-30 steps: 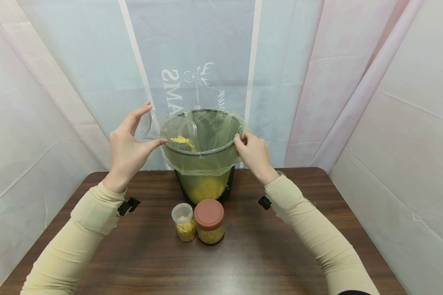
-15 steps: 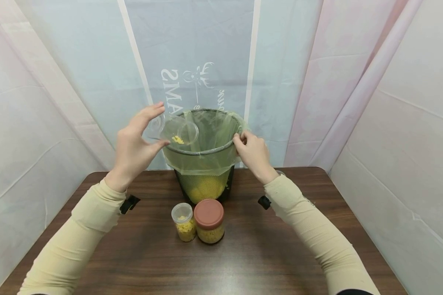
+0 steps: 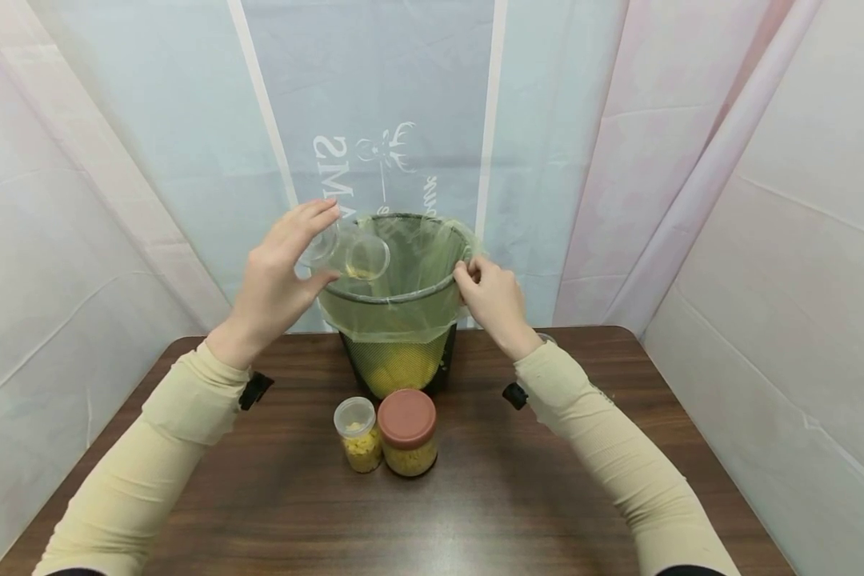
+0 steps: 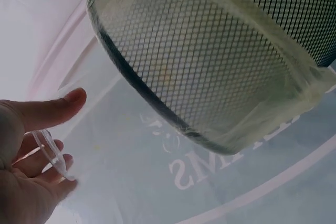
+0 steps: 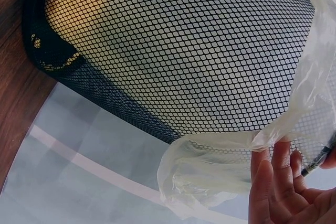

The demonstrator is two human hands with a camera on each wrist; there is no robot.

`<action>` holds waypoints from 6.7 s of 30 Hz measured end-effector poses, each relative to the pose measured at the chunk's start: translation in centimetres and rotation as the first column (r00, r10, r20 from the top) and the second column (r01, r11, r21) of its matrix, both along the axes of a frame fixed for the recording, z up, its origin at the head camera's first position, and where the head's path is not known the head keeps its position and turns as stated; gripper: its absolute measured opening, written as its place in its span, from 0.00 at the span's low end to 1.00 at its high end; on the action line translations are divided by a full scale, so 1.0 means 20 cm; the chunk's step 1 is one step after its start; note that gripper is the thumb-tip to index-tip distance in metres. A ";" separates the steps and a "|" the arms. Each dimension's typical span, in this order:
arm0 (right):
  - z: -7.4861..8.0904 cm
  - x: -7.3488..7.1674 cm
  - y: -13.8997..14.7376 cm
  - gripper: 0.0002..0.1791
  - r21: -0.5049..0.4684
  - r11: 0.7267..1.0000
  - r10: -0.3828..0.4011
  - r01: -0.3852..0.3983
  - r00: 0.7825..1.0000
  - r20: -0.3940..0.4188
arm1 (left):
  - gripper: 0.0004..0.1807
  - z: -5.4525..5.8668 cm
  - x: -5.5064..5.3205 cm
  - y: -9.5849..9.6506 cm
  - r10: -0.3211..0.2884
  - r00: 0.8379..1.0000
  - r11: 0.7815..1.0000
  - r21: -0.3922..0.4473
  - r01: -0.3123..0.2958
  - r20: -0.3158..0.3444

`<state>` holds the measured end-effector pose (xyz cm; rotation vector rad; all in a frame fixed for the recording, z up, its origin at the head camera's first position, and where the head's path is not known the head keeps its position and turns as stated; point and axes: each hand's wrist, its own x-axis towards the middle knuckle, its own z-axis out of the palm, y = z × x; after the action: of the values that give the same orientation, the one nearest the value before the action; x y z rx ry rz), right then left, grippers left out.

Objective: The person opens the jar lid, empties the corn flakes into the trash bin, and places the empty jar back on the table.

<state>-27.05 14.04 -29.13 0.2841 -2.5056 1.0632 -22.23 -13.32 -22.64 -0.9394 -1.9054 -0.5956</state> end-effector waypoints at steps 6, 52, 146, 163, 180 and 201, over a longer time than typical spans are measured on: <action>0.00 0.00 0.00 0.20 -0.006 1.000 -0.004 0.004 1.000 0.002 | 0.41 0.03 -0.03 -0.01 0.072 0.997 0.996 0.047 -0.073 0.031; 0.00 0.00 0.02 0.20 -0.003 1.000 -0.016 0.016 1.000 -0.015 | 0.38 0.01 -0.14 0.03 0.144 0.980 0.987 0.052 -0.153 0.140; 0.00 0.01 0.03 0.19 -0.022 1.000 -0.011 0.011 1.000 0.013 | 0.40 -0.03 -0.06 -0.04 0.128 0.909 0.902 0.334 -0.273 0.398; 0.03 0.00 0.03 0.19 -0.008 1.000 0.009 -0.009 1.000 0.017 | 0.37 -0.04 -0.05 -0.04 0.114 0.911 0.920 0.304 -0.247 0.397; 0.04 0.02 0.07 0.34 0.002 1.000 -0.030 0.030 0.995 0.100 | 0.42 -0.09 -0.01 -0.06 0.029 0.898 0.906 0.368 -0.208 0.438; 0.05 0.13 0.14 0.33 0.149 0.983 -0.111 0.112 0.994 -0.009 | 0.42 -0.25 0.04 -0.08 -0.058 0.907 0.798 0.566 -0.209 0.416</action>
<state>-24.48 16.84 -28.15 0.1836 -2.5720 0.8337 -21.45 -15.01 -27.68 -0.3231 -1.9048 -1.3456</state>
